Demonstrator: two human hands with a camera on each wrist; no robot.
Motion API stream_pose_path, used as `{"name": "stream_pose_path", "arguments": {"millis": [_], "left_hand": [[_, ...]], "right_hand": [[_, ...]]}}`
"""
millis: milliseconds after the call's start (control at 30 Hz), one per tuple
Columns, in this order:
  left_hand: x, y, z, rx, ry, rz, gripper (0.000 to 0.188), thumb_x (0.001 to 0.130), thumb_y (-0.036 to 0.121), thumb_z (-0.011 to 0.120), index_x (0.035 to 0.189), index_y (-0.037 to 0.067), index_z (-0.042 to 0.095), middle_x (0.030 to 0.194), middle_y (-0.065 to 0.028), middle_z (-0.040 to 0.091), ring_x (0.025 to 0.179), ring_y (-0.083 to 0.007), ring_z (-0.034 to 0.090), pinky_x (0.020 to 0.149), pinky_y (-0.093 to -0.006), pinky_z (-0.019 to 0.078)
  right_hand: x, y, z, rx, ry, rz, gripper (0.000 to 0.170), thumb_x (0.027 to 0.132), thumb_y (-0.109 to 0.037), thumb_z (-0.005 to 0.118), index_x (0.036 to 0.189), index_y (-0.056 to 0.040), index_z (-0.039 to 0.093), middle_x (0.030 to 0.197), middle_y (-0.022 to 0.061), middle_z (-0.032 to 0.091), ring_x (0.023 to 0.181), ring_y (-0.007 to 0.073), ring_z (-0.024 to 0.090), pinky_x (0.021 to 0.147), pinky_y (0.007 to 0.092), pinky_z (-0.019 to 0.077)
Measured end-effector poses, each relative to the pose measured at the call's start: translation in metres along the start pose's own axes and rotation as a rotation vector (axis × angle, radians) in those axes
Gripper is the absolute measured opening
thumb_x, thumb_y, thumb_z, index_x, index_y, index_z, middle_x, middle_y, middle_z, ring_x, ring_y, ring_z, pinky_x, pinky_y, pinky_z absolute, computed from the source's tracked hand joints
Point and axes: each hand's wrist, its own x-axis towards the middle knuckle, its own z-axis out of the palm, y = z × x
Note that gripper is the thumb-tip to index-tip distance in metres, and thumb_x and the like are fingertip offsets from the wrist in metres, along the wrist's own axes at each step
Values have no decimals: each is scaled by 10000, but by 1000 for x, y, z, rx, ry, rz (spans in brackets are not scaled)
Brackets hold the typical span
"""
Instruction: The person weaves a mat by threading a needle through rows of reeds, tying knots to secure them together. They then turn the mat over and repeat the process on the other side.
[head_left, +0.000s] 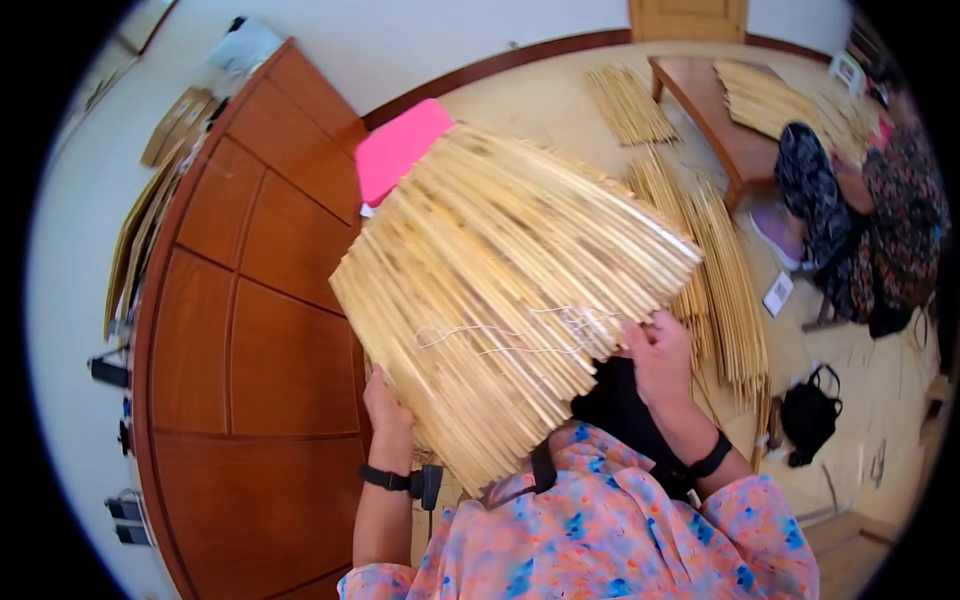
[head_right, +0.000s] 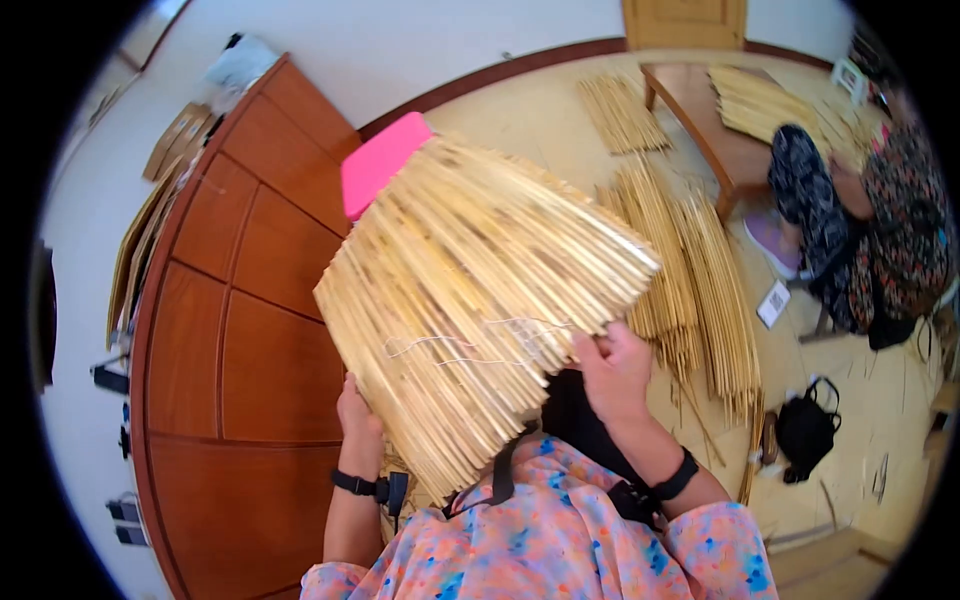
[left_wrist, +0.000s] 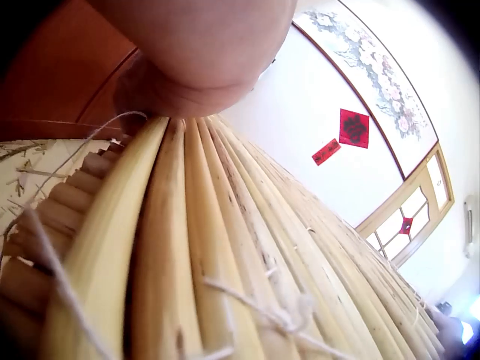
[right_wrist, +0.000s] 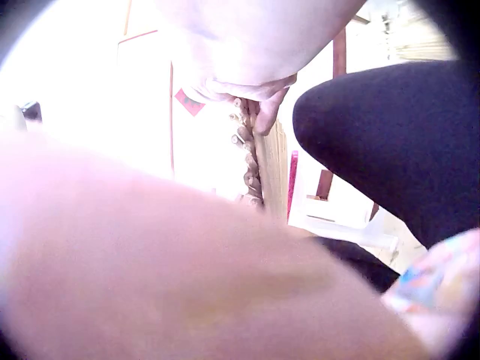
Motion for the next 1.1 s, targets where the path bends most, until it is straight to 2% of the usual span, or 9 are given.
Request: {"name": "stream_pose_path", "arguments": {"millis": [200, 300, 400, 600, 667, 833, 933, 1033, 1100], "left_hand": [[2, -13, 50, -176, -119, 130, 392, 979, 248, 446, 1270, -14, 470, 1159, -155, 577, 1079, -294, 561, 915, -442, 491], [-29, -7, 87, -137, -228, 211, 333, 935, 189, 506, 1199, -13, 503, 1129, -123, 575, 992, -245, 573, 853, -380, 494], [-26, -26, 101, 4, -273, 162, 344, 933, 271, 544, 1155, 10, 523, 1060, -97, 593, 902, -187, 569, 732, -345, 479], [-74, -69, 144, 44, -439, -109, 459, 940, 457, 496, 1182, 67, 493, 1168, -64, 570, 1051, -216, 541, 920, -432, 406], [-85, -88, 158, -62, -473, -218, 452, 958, 461, 461, 1193, 77, 489, 1176, -56, 564, 1076, -217, 535, 936, -429, 406], [-92, -117, 150, -199, -664, -527, 463, 993, 458, 383, 1268, 97, 473, 1240, -73, 548, 1091, -224, 529, 944, -400, 405], [-83, -122, 140, -225, -652, -662, 509, 991, 466, 381, 1299, 67, 451, 1297, -119, 514, 1157, -255, 504, 1000, -412, 382], [-82, -113, 128, -201, -611, -724, 665, 982, 489, 385, 1407, -9, 269, 1405, -186, 391, 1279, -318, 418, 1072, -427, 328], [-80, -102, 118, -131, -532, -777, 751, 988, 461, 394, 1457, -38, 85, 1438, -223, 323, 1264, -352, 442, 1054, -443, 352]], "right_hand": [[10, -82, -27, -204, 60, -158, 186, 886, -32, 587, 1058, 39, 571, 897, 96, 666, 746, 114, 632, 637, 244, 538], [13, -119, -39, -221, 21, -438, 135, 904, -59, 578, 1009, 23, 558, 902, 80, 656, 738, 92, 622, 609, 240, 524], [-4, -161, -42, -253, -29, -584, 186, 911, -32, 557, 1071, 61, 543, 947, 81, 642, 795, 74, 603, 696, 182, 460], [-18, -234, -48, -650, -51, -754, 321, 905, -42, 573, 1192, 86, 512, 1018, 86, 634, 797, 53, 575, 700, 173, 421], [-19, -273, -38, -718, -167, -702, 360, 888, 14, 565, 1224, 113, 484, 1122, 157, 599, 989, 174, 612, 848, 256, 475], [-24, -308, 26, -849, -340, -643, 314, 860, 35, 560, 1164, 104, 531, 1021, 138, 633, 886, 141, 626, 757, 243, 502], [-11, -290, 73, -828, -364, -707, 143, 820, -10, 612, 928, 72, 570, 726, 56, 614, 600, 65, 566, 509, 215, 442], [22, -278, 98, -1162, -432, -773, 157, 777, -82, 649, 776, 34, 543, 550, 76, 538, 484, 149, 532, 456, 289, 392], [60, -242, 104, -928, -486, -610, 135, 780, -82, 643, 801, 38, 587, 583, 104, 586, 502, 167, 556, 481, 303, 425]]}}
